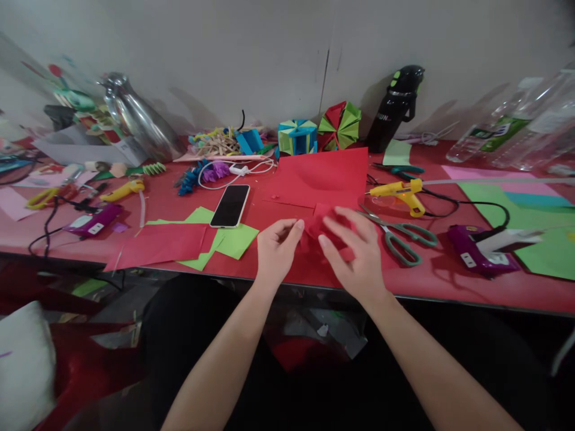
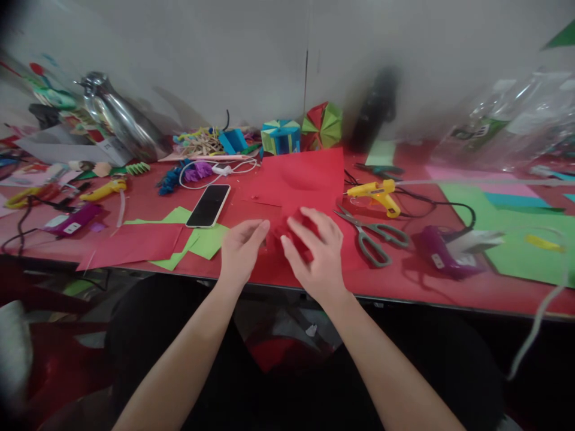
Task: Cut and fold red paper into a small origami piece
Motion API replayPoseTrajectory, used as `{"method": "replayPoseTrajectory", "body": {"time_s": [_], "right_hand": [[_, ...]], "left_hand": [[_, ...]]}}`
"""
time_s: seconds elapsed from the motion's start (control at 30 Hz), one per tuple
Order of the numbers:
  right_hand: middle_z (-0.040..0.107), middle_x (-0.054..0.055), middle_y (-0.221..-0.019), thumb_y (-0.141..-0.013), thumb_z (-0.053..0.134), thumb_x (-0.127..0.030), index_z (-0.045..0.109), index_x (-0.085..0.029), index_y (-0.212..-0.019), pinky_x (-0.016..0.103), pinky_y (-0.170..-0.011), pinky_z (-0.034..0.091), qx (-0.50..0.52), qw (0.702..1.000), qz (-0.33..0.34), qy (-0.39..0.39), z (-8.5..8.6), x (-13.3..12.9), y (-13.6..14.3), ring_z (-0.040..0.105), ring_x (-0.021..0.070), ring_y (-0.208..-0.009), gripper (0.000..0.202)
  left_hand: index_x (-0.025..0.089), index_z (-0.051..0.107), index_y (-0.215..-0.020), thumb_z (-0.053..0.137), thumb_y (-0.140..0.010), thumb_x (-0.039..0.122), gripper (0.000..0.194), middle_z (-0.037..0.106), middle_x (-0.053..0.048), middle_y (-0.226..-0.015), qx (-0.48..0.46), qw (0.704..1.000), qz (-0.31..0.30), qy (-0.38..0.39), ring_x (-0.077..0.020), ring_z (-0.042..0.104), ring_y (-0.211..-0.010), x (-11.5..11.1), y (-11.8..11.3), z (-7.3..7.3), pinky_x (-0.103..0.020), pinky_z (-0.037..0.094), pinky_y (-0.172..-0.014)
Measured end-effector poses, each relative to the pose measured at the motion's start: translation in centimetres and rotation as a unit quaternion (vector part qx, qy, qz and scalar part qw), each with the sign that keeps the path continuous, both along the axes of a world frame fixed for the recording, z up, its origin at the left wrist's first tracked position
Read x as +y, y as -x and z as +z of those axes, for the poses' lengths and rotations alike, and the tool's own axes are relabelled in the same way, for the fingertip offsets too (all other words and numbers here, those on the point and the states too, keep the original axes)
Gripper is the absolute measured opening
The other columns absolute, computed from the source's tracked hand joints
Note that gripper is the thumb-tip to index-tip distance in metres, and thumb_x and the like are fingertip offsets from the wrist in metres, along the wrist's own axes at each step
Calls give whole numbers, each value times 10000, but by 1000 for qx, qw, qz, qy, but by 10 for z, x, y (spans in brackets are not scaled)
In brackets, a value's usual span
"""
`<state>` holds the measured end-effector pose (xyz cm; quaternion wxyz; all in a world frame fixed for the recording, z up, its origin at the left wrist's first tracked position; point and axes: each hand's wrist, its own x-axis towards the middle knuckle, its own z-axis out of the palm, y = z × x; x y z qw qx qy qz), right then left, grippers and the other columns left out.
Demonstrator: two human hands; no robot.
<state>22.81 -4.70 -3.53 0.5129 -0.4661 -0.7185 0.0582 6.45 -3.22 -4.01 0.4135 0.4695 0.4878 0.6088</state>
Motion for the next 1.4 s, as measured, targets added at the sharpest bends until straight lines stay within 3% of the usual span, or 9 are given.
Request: {"method": "replayPoseTrajectory", "body": {"time_s": [0.1, 0.23, 0.3, 0.43, 0.83, 0.97, 1.1, 1.27, 1.4], "right_hand": [[520, 103, -1457, -818, 736, -375, 500, -286, -1404, 516, -1086, 426, 232, 966, -7, 115, -3, 5, -1, 497, 291, -1338, 639], [711, 96, -1201, -752, 793, -434, 661, -235, -1157, 450, -894, 579, 411, 839, 136, 329, -6, 8, 3, 685, 281, -1078, 470], [761, 95, -1046, -720, 824, -416, 709, -193, -1024, 418, -816, 605, 422, 812, 159, 370, -7, 7, 6, 726, 265, -928, 394], [777, 91, -871, -690, 849, -401, 737, -157, -914, 386, -744, 616, 398, 825, 144, 375, -9, 5, 6, 736, 235, -756, 350], [771, 102, -721, -653, 868, -419, 738, -128, -830, 290, -598, 610, 357, 847, 118, 376, -7, 5, 5, 727, 205, -626, 364], [763, 57, -710, -648, 872, -400, 748, -150, -810, 307, -631, 628, 400, 831, 115, 368, -9, 5, 8, 723, 192, -630, 323], [734, 31, -656, -726, 821, -399, 738, -164, -713, 312, -685, 633, 431, 807, 148, 376, -12, 3, 9, 730, 181, -659, 249], [770, 41, -811, -761, 800, -357, 769, -199, -863, 317, -766, 615, 468, 802, 144, 341, -10, 6, 5, 739, 175, -764, 190], [744, -9, -809, -722, 832, -363, 743, -234, -846, 383, -813, 621, 517, 772, 178, 324, -7, 10, 7, 725, 174, -773, 200]], "left_hand": [[177, 751, -868, 744, -803, 395, 228, 721, -29, -787, 0, 999, 27, -35, -132, 649, -700, 3, 5, 2, -234, 551, -659], [178, 746, -886, 749, -797, 408, 247, 714, -31, -786, -54, 998, 12, -30, -144, 655, -705, 4, 6, 0, -258, 561, -659], [181, 747, -890, 753, -796, 406, 244, 711, -29, -780, -63, 998, 9, -21, -141, 649, -700, 4, 5, -1, -255, 554, -654], [184, 753, -866, 759, -792, 401, 229, 690, -14, -743, -73, 997, 15, 1, -112, 609, -657, 5, 5, -1, -223, 524, -624], [193, 747, -837, 764, -775, 414, 230, 673, -3, -704, -85, 996, 33, 3, -108, 575, -606, 6, 5, 1, -223, 469, -571], [185, 743, -861, 748, -785, 446, 272, 674, -15, -725, -83, 995, 46, 4, -119, 599, -637, 6, 4, 1, -222, 477, -572], [188, 737, -874, 750, -790, 432, 258, 653, -7, -712, -109, 992, 69, 0, -111, 594, -625, 9, 9, 3, -213, 467, -557], [202, 727, -864, 753, -789, 415, 228, 668, -10, -765, -152, 985, 86, -5, -117, 623, -653, 12, 19, 8, -226, 510, -580], [198, 734, -847, 763, -785, 395, 208, 651, -1, -728, -152, 986, 66, -15, -108, 607, -641, 10, 15, 11, -227, 518, -598]]}}
